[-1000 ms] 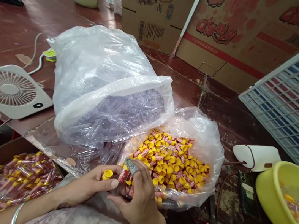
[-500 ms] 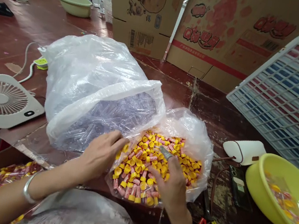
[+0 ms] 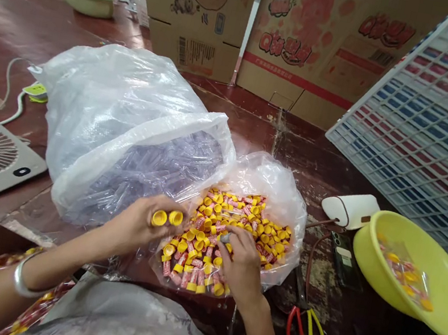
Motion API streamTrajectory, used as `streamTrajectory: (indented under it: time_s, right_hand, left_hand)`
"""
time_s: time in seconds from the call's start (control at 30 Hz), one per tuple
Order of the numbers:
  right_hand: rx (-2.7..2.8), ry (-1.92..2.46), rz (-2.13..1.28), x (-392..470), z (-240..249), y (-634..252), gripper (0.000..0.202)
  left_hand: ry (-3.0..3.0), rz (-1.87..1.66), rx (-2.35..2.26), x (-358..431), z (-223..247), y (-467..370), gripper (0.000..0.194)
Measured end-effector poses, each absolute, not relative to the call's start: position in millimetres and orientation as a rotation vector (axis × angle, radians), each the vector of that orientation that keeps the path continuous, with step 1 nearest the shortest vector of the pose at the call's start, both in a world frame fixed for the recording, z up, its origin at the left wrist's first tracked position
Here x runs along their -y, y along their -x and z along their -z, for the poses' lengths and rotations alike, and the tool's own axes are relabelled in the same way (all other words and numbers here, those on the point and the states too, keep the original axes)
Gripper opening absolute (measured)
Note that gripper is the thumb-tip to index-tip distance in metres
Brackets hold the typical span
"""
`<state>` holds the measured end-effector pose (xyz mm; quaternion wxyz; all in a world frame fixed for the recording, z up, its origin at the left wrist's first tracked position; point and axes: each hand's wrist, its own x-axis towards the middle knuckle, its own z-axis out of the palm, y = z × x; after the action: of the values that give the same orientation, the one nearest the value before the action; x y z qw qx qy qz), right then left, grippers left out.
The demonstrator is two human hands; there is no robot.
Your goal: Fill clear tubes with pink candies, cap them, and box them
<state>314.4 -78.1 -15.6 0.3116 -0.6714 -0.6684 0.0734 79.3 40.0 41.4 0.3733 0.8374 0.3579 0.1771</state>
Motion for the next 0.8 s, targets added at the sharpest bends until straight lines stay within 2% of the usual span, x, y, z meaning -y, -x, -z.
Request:
streamTrajectory:
  time_s: [0.17, 0.3, 0.37, 0.5, 0.53, 0.63, 0.8]
  right_hand:
    - [1.268, 1.505, -0.508, 82.3, -10.7, -299.7, 0.022]
    - [1.528, 1.449, -0.473, 80.7, -27.1, -284.4, 0.015]
    - [1.691, 1.410, -0.425, 79.7, -29.5, -278.7, 0.019]
    - [1.916, 1.365, -0.261, 80.3, -17.2, -262.1, 0.066]
    - [1.924, 1.381, -0.190, 80.5, -12.0, -256.1, 0.071]
    - [1.898, 1.397, -0.069, 79.0, -1.3, -236.4, 0.065]
    - [2.171, 1.258, -0.336, 64.3, -17.1, -237.0, 0.072]
  left_hand:
    - [-1.518, -0.331, -0.714, -9.6, -26.2, -77.4, 0.032]
    - [-1.344, -0.347, -0.700, -2.9, -19.3, -79.9, 0.037]
    - [-1.251, -0.370, -0.685, -1.5, -18.9, -79.7, 0.036]
    - [-0.954, -0.447, -0.673, 4.5, -17.4, -79.7, 0.038]
    - [-0.886, -0.457, -0.666, 6.8, -15.9, -80.3, 0.039]
    - [-0.751, -0.458, -0.661, 13.9, -10.7, -80.8, 0.041]
    - [-0.988, -0.470, -0.823, 20.4, -16.4, -29.2, 0.034]
